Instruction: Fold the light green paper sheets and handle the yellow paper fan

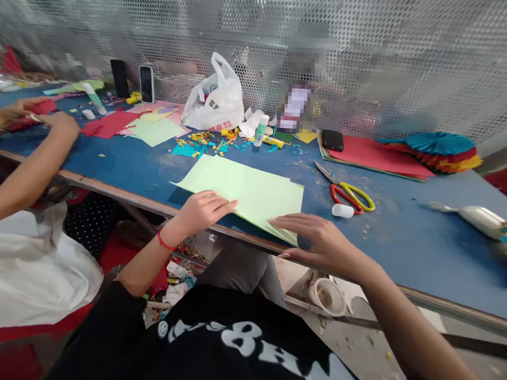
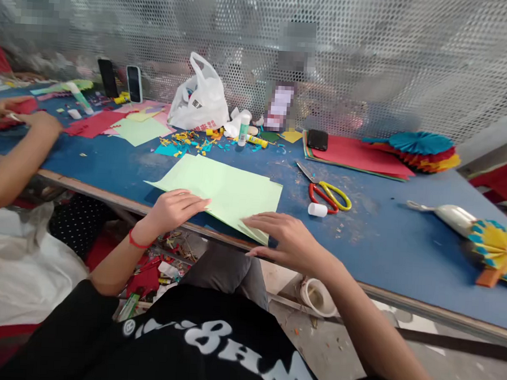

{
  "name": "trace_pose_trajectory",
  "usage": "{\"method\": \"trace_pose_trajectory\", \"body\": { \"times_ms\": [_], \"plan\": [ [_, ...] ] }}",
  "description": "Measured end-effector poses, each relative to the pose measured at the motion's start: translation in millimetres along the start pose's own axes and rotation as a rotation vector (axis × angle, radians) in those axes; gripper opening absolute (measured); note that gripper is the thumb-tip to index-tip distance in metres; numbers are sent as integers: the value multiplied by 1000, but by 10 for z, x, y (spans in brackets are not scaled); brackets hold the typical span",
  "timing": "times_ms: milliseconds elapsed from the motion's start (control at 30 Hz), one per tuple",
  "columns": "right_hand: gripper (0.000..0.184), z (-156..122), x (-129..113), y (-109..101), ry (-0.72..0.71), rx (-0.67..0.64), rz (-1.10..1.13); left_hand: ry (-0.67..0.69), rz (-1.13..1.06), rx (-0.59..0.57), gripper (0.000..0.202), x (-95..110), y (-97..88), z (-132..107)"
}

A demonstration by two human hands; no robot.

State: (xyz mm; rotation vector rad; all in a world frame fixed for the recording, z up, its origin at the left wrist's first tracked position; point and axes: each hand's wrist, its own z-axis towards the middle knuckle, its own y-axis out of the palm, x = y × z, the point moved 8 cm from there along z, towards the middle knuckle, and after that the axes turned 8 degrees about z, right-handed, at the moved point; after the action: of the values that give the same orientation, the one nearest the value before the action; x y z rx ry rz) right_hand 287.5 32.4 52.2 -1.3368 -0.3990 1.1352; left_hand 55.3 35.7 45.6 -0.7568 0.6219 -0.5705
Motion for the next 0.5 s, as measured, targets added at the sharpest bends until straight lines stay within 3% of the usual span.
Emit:
{"method": "trace_pose_trajectory", "body": {
  "times_ms": [133, 233, 400, 500],
  "plan": [
    [36, 13, -37, 38, 3, 71, -86, 140, -52, 4, 28, 16, 15, 162],
    [35, 51, -79, 100, 0, 67, -145, 168, -150, -44, 31, 6, 88, 255],
    [47, 69, -226, 319, -66, 71, -324, 134, -224, -326, 71, 64, 361, 200],
    [40, 26, -224, 357, -61, 118, -325, 80, -221, -443, 79, 78, 444, 97]
  ]
}}
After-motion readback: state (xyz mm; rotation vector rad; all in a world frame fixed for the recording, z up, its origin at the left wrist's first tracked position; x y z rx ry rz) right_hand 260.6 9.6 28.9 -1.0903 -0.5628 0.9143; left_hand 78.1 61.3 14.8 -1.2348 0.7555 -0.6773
